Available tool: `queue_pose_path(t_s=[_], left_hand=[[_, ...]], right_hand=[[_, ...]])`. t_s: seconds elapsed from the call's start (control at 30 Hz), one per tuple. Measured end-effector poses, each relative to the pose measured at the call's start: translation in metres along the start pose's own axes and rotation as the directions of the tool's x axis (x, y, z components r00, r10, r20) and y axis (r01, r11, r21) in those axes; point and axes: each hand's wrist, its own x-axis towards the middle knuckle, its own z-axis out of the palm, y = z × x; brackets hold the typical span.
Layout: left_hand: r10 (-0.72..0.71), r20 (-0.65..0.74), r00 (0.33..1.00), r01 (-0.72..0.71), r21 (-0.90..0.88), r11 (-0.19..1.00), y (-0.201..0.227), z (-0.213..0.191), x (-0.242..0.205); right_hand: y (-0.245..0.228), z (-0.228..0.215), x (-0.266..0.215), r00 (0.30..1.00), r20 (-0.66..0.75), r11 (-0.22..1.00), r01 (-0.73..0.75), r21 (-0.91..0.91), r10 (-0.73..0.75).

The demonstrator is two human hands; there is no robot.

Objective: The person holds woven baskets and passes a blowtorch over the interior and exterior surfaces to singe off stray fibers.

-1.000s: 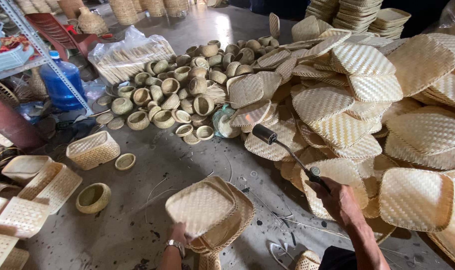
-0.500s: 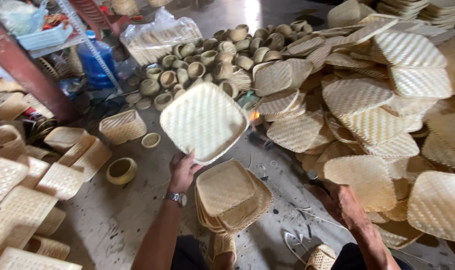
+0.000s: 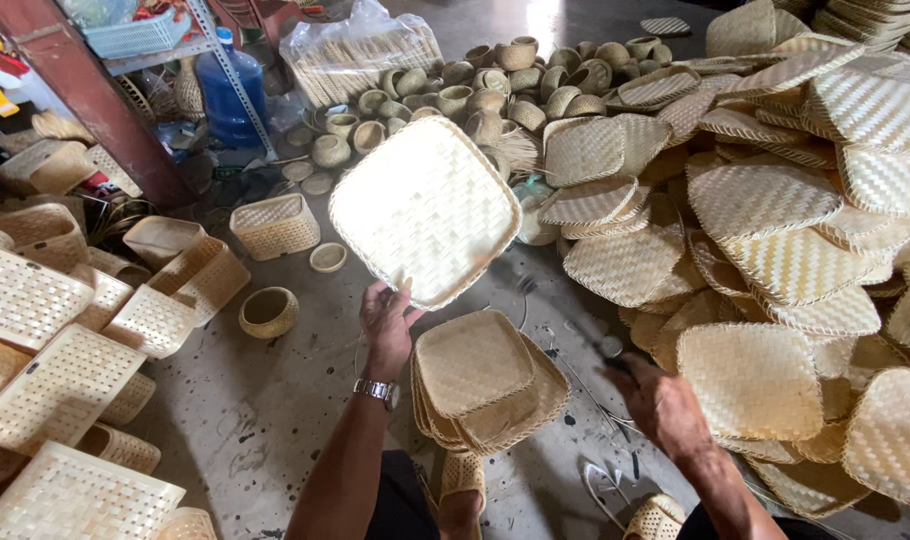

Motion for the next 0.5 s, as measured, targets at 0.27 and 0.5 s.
queue_pose_path(t_s=[0.27,0.5], left_hand=[[0.000,-0.026,1.000,0.003,0.140,0.990,0.000,-0.009,0.010],[0.001,0.013,1.000,-0.003,0.185,0.983,0.000,-0.015,0.012]], right_hand=[[0.041,-0.006,0.020,0.973,-0.209,0.982,0.130,0.139,-0.099],[0.035,-0.023,0.012,0.971,-0.230,0.985,0.102,0.138,-0.068]])
